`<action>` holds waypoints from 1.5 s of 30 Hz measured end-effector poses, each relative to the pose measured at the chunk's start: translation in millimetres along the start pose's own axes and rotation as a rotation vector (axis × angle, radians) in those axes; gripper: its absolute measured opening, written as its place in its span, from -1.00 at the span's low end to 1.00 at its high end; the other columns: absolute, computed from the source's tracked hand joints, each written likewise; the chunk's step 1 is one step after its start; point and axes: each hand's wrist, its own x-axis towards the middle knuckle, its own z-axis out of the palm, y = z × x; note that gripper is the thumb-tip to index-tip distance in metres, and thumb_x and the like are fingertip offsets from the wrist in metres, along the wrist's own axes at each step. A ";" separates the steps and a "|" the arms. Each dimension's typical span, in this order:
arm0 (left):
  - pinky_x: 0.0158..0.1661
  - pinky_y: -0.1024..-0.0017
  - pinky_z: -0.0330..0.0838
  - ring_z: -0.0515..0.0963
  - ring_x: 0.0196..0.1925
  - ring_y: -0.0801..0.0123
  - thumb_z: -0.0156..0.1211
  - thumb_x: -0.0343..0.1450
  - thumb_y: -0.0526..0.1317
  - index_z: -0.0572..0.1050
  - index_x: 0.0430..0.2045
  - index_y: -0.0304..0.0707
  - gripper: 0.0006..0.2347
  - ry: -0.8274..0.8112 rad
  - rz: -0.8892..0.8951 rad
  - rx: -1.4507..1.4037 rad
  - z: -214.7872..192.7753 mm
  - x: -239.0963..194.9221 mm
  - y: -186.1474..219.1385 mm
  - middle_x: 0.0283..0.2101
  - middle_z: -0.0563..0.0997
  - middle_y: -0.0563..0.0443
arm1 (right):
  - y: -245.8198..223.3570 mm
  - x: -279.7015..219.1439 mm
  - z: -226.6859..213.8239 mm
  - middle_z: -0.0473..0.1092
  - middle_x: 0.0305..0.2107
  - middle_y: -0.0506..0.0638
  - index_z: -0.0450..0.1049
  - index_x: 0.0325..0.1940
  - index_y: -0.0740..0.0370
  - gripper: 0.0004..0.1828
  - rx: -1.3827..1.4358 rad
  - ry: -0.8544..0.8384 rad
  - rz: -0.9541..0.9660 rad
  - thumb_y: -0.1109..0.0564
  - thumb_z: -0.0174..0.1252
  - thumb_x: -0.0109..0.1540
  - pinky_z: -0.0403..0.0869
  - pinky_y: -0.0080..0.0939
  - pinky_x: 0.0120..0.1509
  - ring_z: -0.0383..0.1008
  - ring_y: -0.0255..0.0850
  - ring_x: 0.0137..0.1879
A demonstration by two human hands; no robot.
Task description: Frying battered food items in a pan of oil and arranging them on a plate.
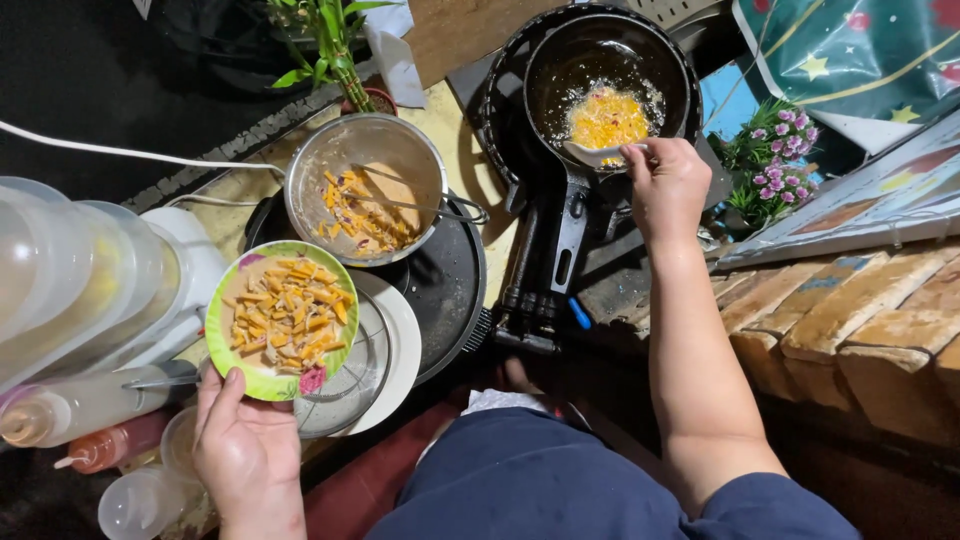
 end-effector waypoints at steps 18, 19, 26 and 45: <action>0.17 0.16 0.53 0.56 0.25 0.07 -0.07 0.42 -0.35 0.39 0.24 -0.34 -0.57 -0.061 -0.008 -0.007 4.2 5.0 -0.9 0.24 0.53 -0.25 | 19.3 18.4 -60.4 0.49 -0.37 -0.04 0.57 -0.21 0.18 -0.83 -0.003 0.069 0.219 0.08 0.34 0.40 0.40 -0.18 -0.25 0.41 -0.25 -0.32; 0.17 0.16 0.53 0.56 0.25 0.07 -0.07 0.42 -0.35 0.39 0.24 -0.34 -0.57 -0.066 -0.007 -0.009 5.0 6.2 -1.8 0.24 0.53 -0.25 | 21.9 22.3 -58.7 0.49 -0.37 -0.04 0.57 -0.21 0.18 -0.83 -0.004 0.073 0.218 0.08 0.34 0.40 0.40 -0.18 -0.25 0.41 -0.25 -0.32; 0.19 0.19 0.52 0.54 0.27 0.07 -0.09 0.42 -0.35 0.36 0.27 -0.34 -0.55 -0.058 -0.005 0.009 5.1 -2.4 4.4 0.26 0.52 -0.24 | 20.6 36.6 -55.7 0.51 -0.36 -0.02 0.57 -0.23 0.19 -0.85 0.001 0.018 0.249 0.09 0.33 0.36 0.45 -0.18 -0.25 0.47 -0.24 -0.29; 0.14 0.05 0.52 0.55 0.23 -0.01 -0.05 0.40 -0.38 0.34 0.28 -0.36 -0.54 -0.051 -0.065 -0.057 33.0 -9.1 4.3 0.24 0.52 -0.30 | -76.8 -8.2 -69.3 0.50 -0.26 0.27 0.45 -0.06 0.57 -0.86 1.365 0.528 1.358 0.37 0.09 0.34 0.71 -0.41 -0.10 0.59 -0.18 -0.25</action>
